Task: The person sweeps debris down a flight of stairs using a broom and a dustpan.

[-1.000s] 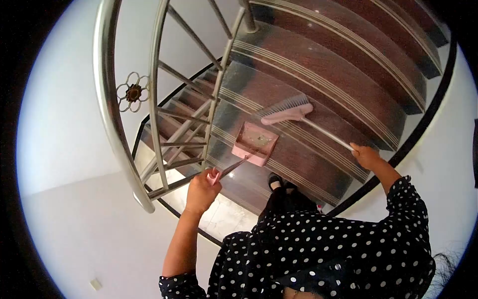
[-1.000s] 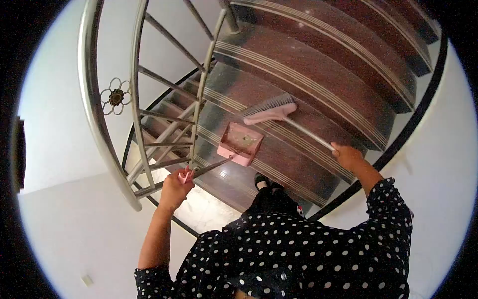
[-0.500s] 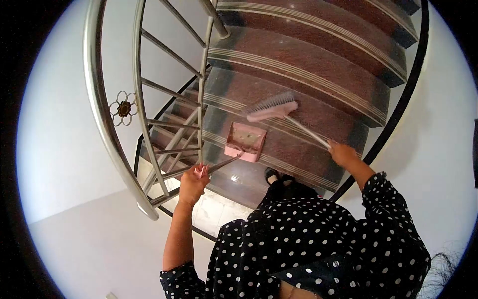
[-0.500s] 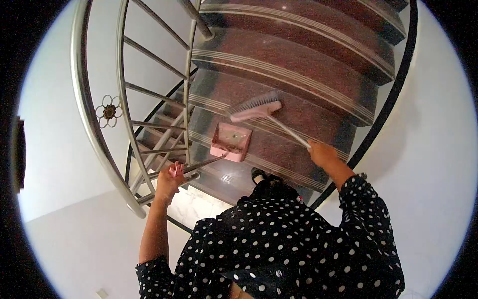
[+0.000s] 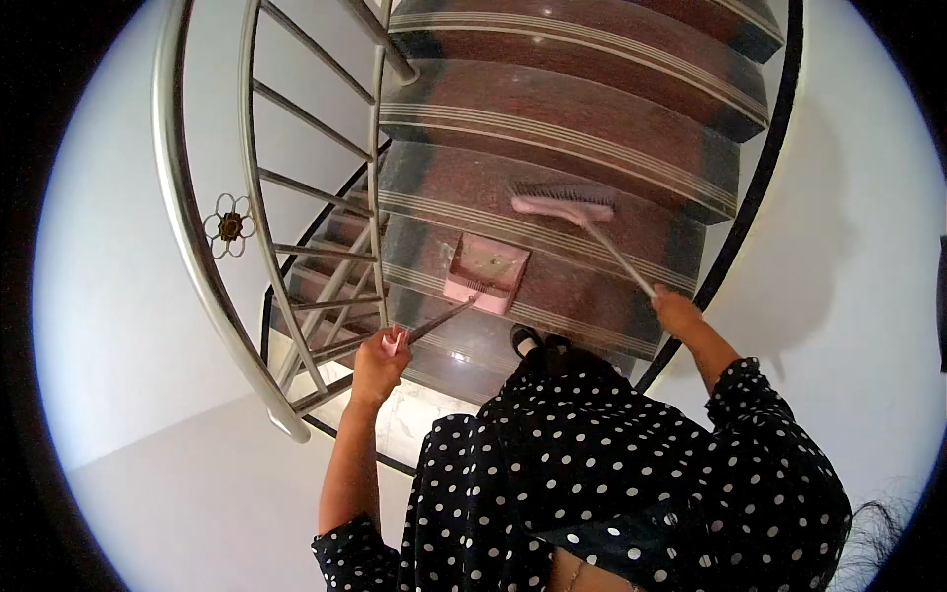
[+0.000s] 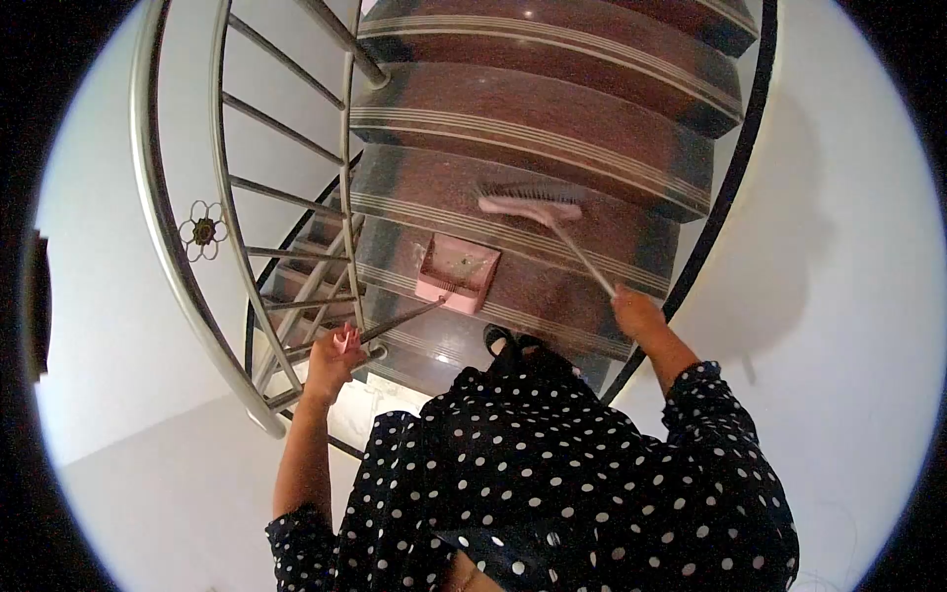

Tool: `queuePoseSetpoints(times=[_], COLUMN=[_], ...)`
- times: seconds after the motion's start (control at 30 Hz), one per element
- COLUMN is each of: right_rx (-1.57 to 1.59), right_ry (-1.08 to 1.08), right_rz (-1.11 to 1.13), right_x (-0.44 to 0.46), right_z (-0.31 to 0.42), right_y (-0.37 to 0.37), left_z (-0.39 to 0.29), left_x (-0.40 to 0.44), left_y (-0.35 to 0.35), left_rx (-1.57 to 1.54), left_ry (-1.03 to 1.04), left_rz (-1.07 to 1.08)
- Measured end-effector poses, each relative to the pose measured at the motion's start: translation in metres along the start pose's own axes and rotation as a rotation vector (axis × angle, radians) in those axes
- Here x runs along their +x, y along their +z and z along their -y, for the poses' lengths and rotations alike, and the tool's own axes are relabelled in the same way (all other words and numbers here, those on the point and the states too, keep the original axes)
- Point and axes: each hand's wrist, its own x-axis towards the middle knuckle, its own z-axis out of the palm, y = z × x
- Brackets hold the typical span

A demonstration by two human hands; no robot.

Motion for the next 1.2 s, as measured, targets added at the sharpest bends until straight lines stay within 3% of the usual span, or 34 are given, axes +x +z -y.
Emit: queuePoseSetpoints(times=[0.1,0.17,0.23,0.27,0.4,0.47,0.57,0.67,0.8,0.9,1.0,1.1,1.13,1.2], right_rx=[0.101,0.138,0.554,0.649,0.568,0.296,0.167,0.267,0.367,0.447,0.335,0.265,0.278,0.358], right_ry=[-0.116,-0.193,0.140,0.145,0.107,0.010,-0.010,-0.003,-0.096,-0.090,-0.159,-0.069,-0.061,-0.099], right_rz=[-0.068,-0.129,0.257,0.303,0.382,0.244,0.121,0.205,0.265,0.407,0.273,0.269,0.266,0.324], right_x=[0.015,-0.002,-0.039,-0.042,-0.076,-0.081,-0.052,-0.032,-0.041,-0.073,-0.080,-0.080,-0.078,-0.067], right_z=[-0.013,0.004,0.048,0.041,0.030,0.027,0.029,0.045,0.062,0.071,0.062,0.062,0.059,0.051], right_y=[0.067,0.068,0.019,0.018,-0.020,-0.027,-0.014,0.028,0.052,-0.005,0.001,-0.004,0.002,0.020], left_z=[0.012,0.025,0.022,0.019,0.029,0.013,0.012,0.000,-0.033,-0.043,-0.041,-0.047,-0.038,-0.046], left_x=[0.004,0.005,0.006,0.006,0.009,0.006,0.014,0.011,0.002,0.002,0.006,0.007,0.014,0.013], left_y=[0.013,0.022,0.025,0.026,0.034,0.034,0.036,0.043,0.044,0.050,0.052,0.054,0.058,0.056], left_rx=[-0.036,-0.230,-0.134,-0.042,-0.147,-0.089,0.014,-0.026,0.067,0.060,0.128,0.130,-0.078,-0.018], left_ry=[0.038,0.088,0.053,0.017,0.114,0.008,0.058,0.068,0.039,-0.009,0.008,0.021,0.015,0.002], left_rz=[-0.030,0.019,0.056,0.090,0.054,0.085,0.085,-0.003,0.050,0.014,0.018,0.022,0.048,0.066])
